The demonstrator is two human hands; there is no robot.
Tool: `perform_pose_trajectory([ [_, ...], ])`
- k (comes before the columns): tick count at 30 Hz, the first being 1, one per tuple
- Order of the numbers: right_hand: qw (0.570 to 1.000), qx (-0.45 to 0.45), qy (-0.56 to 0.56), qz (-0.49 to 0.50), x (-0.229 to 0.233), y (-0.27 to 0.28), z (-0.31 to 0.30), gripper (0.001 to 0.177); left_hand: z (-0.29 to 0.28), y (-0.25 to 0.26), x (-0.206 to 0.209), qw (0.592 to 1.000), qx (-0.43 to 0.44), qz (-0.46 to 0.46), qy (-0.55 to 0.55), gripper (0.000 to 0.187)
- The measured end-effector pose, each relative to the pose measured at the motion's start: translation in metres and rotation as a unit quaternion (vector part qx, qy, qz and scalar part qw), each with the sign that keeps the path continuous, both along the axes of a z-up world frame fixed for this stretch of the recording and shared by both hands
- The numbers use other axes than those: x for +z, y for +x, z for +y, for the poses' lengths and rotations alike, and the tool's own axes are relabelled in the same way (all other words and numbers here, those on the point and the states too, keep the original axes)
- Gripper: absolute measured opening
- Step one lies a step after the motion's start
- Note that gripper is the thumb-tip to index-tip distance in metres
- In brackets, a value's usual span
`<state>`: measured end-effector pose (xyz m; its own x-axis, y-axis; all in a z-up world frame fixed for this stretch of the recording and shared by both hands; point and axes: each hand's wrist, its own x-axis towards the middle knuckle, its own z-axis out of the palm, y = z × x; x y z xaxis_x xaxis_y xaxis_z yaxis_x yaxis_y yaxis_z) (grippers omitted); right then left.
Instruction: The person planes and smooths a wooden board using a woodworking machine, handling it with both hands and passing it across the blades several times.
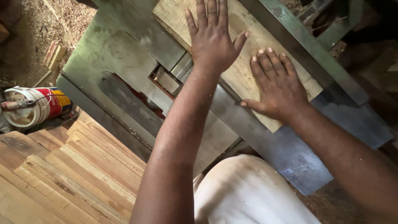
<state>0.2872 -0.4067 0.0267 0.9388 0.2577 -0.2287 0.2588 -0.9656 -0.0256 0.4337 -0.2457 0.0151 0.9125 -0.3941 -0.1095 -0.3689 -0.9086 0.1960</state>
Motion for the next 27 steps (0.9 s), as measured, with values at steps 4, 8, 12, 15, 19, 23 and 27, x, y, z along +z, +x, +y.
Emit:
perform_pose_trajectory([
  [4, 1.000, -0.004, 0.012, 0.007, -0.001, 0.009, 0.005, 0.118, 0.004, 0.006, -0.004, 1.000, -0.004, -0.009, -0.003, 0.092],
  [8, 0.999, -0.010, 0.030, 0.011, -0.001, 0.016, 0.009, 0.119, 0.008, 0.012, -0.008, 1.000, -0.003, -0.014, -0.004, 0.091],
  [12, 0.998, -0.015, 0.058, 0.004, -0.001, 0.022, 0.012, 0.118, 0.012, 0.021, -0.011, 0.999, -0.013, -0.044, -0.015, 0.090],
  [15, 0.998, -0.011, 0.056, -0.004, -0.002, 0.026, 0.015, 0.117, 0.015, 0.026, -0.013, 1.000, -0.009, -0.029, 0.001, 0.090],
  [19, 0.997, -0.008, 0.070, -0.013, -0.003, 0.031, 0.017, 0.116, 0.019, 0.033, -0.016, 0.998, -0.010, -0.060, -0.006, 0.089],
  [23, 0.998, -0.004, 0.067, -0.016, -0.005, 0.036, 0.020, 0.115, 0.024, 0.038, -0.022, 0.996, -0.006, -0.084, -0.031, 0.083],
  [27, 0.997, -0.001, 0.073, -0.030, -0.005, 0.045, 0.024, 0.117, 0.029, 0.044, -0.029, 0.989, -0.005, -0.130, -0.067, 0.078],
])
